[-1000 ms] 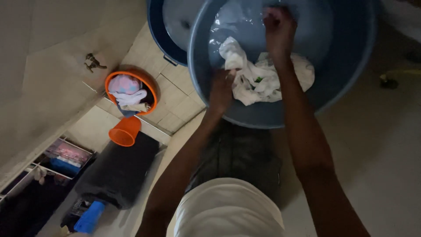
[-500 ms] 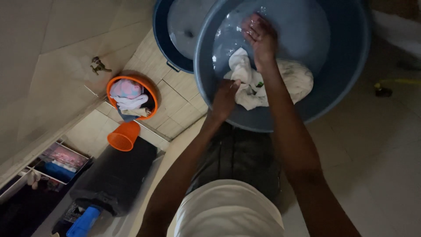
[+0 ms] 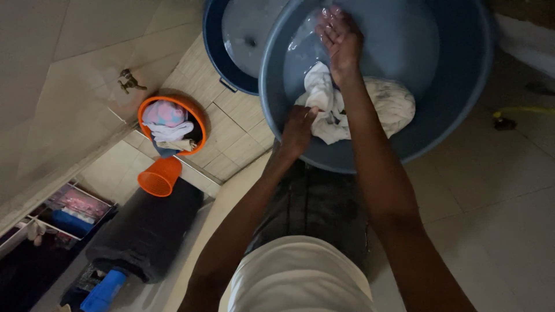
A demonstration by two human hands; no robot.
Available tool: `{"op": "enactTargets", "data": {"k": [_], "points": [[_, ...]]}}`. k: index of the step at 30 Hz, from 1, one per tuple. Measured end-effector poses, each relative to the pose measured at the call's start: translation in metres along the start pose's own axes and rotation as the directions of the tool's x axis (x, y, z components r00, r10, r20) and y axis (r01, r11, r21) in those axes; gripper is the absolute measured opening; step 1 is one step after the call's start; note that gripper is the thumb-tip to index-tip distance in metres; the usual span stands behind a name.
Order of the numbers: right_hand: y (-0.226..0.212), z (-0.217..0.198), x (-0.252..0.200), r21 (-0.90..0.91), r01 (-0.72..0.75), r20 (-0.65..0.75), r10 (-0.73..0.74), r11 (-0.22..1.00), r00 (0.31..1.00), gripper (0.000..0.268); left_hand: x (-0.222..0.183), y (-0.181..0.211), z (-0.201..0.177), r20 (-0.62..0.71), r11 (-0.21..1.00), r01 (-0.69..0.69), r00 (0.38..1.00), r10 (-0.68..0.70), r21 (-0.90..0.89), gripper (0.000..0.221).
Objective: Washing clothes by hand in basins of water, including scrubbing, rinsing, and wringing.
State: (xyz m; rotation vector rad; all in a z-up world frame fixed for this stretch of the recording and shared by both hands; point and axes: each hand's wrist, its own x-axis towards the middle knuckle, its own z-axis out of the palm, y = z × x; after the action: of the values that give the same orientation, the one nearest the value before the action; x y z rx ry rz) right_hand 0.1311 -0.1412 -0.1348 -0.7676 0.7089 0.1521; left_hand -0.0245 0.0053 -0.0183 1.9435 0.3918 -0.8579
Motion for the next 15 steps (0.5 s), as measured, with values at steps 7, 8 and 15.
{"op": "enactTargets", "data": {"k": [7, 8, 15], "points": [[-0.006, -0.001, 0.007, -0.011, -0.031, 0.023, 0.032, 0.999, 0.999, 0.047, 0.002, -0.008, -0.002, 0.041, 0.997, -0.069, 0.997, 0.067, 0.042, 0.060], [-0.001, -0.007, 0.012, 0.018, -0.006, 0.073, 0.005, 1.000, 0.997, 0.045, 0.000, -0.001, -0.005, 0.061, 0.997, -0.066, 0.996, 0.063, 0.039, 0.060], [-0.015, 0.015, 0.003, -0.026, -0.109, -0.128, 0.105, 0.994, 0.986, 0.038, 0.000, 0.000, -0.004, 0.043, 0.999, -0.012, 0.999, 0.014, -0.045, 0.059]]}}
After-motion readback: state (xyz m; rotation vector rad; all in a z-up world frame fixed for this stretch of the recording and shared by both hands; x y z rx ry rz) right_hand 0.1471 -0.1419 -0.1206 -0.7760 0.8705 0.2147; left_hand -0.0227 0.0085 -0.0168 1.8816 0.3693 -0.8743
